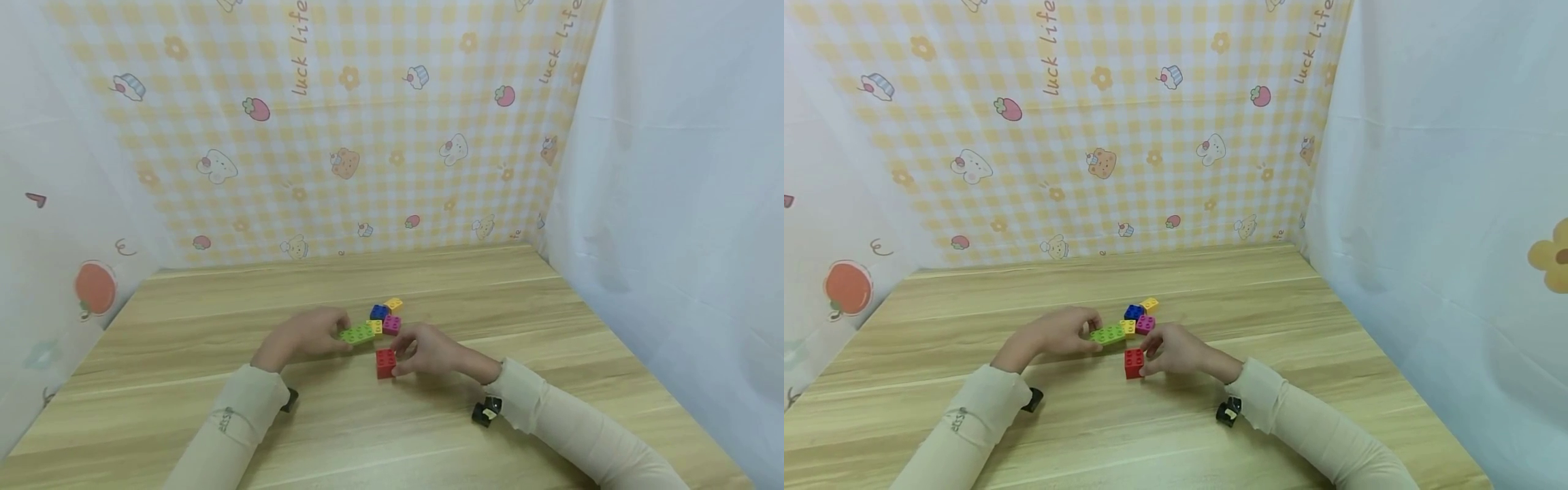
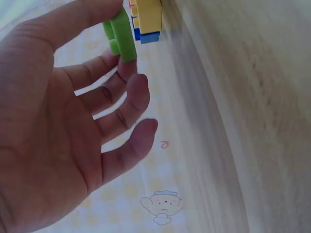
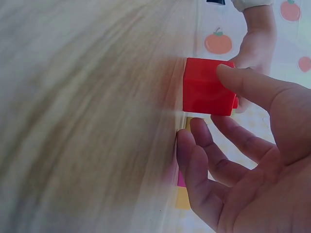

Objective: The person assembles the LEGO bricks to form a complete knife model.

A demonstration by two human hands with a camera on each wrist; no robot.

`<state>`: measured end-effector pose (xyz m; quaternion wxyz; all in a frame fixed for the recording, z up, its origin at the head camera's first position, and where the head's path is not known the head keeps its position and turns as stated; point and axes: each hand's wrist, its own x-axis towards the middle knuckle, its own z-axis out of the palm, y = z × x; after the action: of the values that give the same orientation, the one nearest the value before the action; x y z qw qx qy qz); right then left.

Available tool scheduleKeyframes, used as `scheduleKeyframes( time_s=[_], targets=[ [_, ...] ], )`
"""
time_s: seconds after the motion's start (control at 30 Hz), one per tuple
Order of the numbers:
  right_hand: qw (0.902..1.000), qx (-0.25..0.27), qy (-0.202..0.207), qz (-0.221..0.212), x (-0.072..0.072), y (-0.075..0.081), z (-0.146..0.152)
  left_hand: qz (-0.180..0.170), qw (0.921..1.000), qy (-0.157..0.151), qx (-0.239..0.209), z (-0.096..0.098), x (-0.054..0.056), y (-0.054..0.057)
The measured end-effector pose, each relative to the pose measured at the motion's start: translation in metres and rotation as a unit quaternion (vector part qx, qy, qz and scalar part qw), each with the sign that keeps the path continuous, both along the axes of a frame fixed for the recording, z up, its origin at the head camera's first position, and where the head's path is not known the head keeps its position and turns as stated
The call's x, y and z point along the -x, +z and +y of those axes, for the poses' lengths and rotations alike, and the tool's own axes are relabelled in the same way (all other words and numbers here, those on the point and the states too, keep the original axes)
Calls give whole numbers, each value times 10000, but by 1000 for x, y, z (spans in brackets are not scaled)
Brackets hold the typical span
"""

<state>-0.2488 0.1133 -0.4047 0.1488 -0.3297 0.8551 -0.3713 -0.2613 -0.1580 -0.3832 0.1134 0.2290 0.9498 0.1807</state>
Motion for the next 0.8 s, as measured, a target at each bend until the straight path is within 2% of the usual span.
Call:
scheduleKeyframes(
  time_s=[0.17, 0.43, 0.8],
  targets=[
    [9999, 74, 55, -99, 2, -2, 1, -51, 9996, -154, -245, 7, -2, -2],
    [9993, 221, 155, -246, 3, -5, 2, 18, 9967, -632, -516, 17, -5, 2],
    [9995, 167, 114, -262, 6, -8, 2, -37, 9924, -980, -740, 28, -10, 5]
  ],
)
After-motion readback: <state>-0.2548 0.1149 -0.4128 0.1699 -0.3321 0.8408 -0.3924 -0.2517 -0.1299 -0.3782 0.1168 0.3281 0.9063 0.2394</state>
